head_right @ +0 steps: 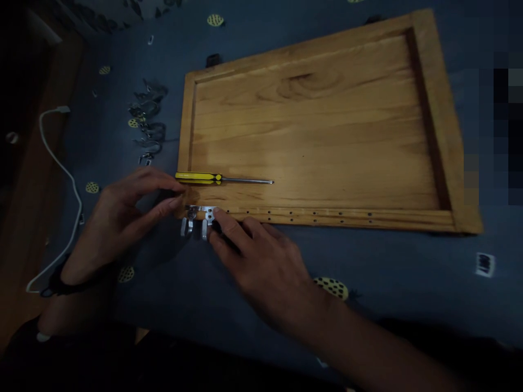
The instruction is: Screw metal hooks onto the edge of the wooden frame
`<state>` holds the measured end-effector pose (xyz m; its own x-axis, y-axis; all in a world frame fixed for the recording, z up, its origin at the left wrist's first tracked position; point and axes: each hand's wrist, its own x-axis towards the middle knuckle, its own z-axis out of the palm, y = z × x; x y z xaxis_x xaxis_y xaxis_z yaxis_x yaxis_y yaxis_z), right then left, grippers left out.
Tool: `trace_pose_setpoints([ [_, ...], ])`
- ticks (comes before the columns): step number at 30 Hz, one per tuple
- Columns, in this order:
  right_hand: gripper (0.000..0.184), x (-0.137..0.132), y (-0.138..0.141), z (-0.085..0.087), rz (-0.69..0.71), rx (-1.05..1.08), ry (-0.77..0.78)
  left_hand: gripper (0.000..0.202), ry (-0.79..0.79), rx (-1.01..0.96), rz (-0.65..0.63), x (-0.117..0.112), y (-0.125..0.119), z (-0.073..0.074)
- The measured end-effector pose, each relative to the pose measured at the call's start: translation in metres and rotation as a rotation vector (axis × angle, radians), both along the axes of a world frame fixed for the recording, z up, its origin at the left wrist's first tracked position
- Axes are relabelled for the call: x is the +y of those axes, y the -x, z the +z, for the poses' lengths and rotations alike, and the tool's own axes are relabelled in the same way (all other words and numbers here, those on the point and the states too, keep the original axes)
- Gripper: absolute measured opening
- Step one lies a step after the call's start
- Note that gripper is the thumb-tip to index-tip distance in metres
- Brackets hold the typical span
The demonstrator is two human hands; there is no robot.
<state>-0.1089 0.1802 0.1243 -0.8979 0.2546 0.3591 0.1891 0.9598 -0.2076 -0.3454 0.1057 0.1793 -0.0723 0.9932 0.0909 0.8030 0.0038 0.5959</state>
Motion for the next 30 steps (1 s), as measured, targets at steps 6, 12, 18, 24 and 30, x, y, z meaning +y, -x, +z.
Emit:
trace_pose_setpoints([
  [6, 0.039, -0.001, 0.002, 0.0, -0.012, 0.018, 0.001, 0.017, 0.002, 0.021, -0.044, 0.0, 0.001, 0.002],
  [12, 0.036, -0.001, 0.002, 0.0, -0.011, 0.011, 0.014, 0.053, 0.033, 0.151, -0.265, -0.001, -0.007, -0.001],
  [18, 0.035, -0.002, 0.003, 0.0, -0.018, 0.048, 0.013, 0.046, 0.058, 0.211, -0.251, -0.003, -0.015, -0.011],
  [24, 0.036, -0.001, 0.003, 0.001, -0.024, 0.024, 0.005, 0.043, 0.06, 0.175, -0.225, -0.002, -0.017, -0.011],
  [30, 0.036, -0.002, 0.004, 0.001, -0.022, 0.044, -0.003, 0.042, 0.037, 0.173, -0.241, -0.002, -0.016, -0.011],
])
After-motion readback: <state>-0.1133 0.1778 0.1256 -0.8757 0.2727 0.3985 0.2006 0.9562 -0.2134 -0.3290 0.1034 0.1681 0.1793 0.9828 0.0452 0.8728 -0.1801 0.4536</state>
